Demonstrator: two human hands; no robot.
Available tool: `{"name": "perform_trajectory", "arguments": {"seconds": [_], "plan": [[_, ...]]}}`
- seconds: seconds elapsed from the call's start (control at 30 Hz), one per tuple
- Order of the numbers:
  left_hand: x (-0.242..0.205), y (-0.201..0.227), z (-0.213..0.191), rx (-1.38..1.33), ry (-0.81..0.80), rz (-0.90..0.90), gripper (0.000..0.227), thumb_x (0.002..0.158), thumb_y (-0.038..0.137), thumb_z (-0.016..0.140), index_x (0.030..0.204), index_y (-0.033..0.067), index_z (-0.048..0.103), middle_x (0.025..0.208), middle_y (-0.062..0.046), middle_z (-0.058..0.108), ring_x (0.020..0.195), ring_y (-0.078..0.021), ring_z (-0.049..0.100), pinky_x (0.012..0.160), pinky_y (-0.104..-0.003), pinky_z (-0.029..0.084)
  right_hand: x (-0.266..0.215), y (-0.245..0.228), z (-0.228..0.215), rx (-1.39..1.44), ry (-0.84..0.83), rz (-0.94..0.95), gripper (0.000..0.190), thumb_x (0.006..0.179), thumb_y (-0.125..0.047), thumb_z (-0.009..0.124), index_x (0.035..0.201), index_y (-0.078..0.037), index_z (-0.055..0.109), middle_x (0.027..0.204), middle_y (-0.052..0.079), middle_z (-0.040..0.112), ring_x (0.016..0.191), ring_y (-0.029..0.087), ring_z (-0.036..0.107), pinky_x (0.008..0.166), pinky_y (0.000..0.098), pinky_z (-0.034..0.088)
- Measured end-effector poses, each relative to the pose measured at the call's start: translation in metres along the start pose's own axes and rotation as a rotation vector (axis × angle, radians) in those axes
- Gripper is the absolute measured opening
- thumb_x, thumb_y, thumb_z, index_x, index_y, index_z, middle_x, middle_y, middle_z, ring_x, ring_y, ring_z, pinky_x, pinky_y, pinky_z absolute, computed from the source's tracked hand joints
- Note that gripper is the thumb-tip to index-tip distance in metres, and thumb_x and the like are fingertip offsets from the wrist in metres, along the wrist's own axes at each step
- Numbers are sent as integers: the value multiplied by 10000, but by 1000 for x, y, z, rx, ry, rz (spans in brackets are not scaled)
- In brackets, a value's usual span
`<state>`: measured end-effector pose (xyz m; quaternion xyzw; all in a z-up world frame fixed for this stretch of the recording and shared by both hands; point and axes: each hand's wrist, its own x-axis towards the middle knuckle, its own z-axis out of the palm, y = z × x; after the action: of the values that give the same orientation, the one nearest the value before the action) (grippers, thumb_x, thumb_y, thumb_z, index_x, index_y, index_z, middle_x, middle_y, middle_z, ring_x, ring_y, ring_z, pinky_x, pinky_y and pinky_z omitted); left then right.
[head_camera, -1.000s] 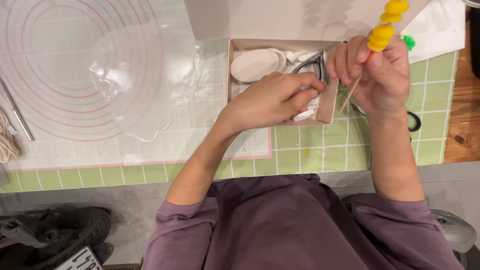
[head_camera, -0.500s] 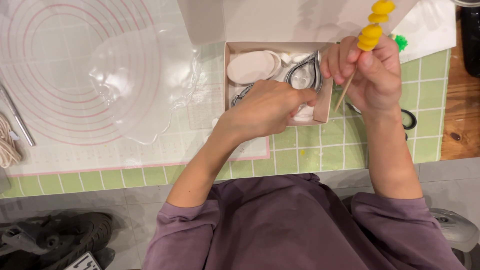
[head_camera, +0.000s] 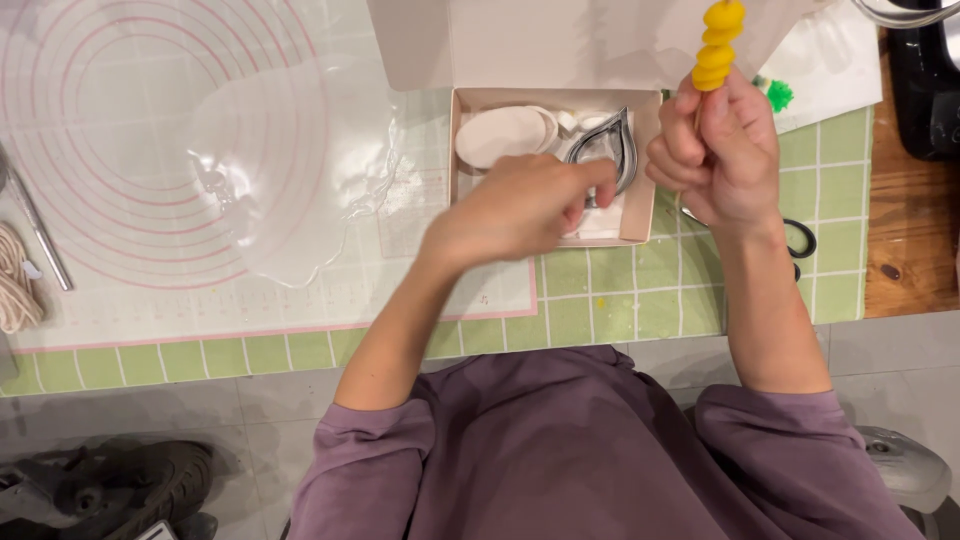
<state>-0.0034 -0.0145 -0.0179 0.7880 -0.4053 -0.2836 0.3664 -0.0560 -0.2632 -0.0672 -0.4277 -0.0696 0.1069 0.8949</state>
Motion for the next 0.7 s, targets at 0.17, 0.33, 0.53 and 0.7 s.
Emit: {"name": "perform_trajectory", "arguments": {"seconds": [0.17,0.33,0.53,0.7], "plan": [[-10,-29,-17,-458,89,169,346,845,-85,680,1123,86,567,863,-24,700,821,-159,686,701,-350,502,1,-3,8,-87,-27,21,234,1097,-230,643,1193,-20,607,670,-30,434,484,14,306,455,204,223],[-5,-26,-17,-1287,180,22,321,923,-17,758,1090,130,525,987,-37,717,727,-32,559,530,-190,323,1,0,23,-558,73,47,204,966,-11,727,1155,51,681,770,15,610,550,38,474,497,228,322],[14,-45,15,-1424,265,151,183,1010,-16,682,1084,73,540,1028,-87,711,754,-83,578,593,-221,393,-5,8,18,-541,168,-10,70,1033,-1,717,1081,49,704,787,75,678,548,43,487,476,202,326],[12,-43,16,-1600,432,276,272,974,-99,526,1221,11,554,1186,-140,645,1018,-176,610,887,-319,506,1,11,23,-413,179,-11,90,1074,-30,665,1151,11,687,840,128,710,481,25,398,444,187,274]]}}
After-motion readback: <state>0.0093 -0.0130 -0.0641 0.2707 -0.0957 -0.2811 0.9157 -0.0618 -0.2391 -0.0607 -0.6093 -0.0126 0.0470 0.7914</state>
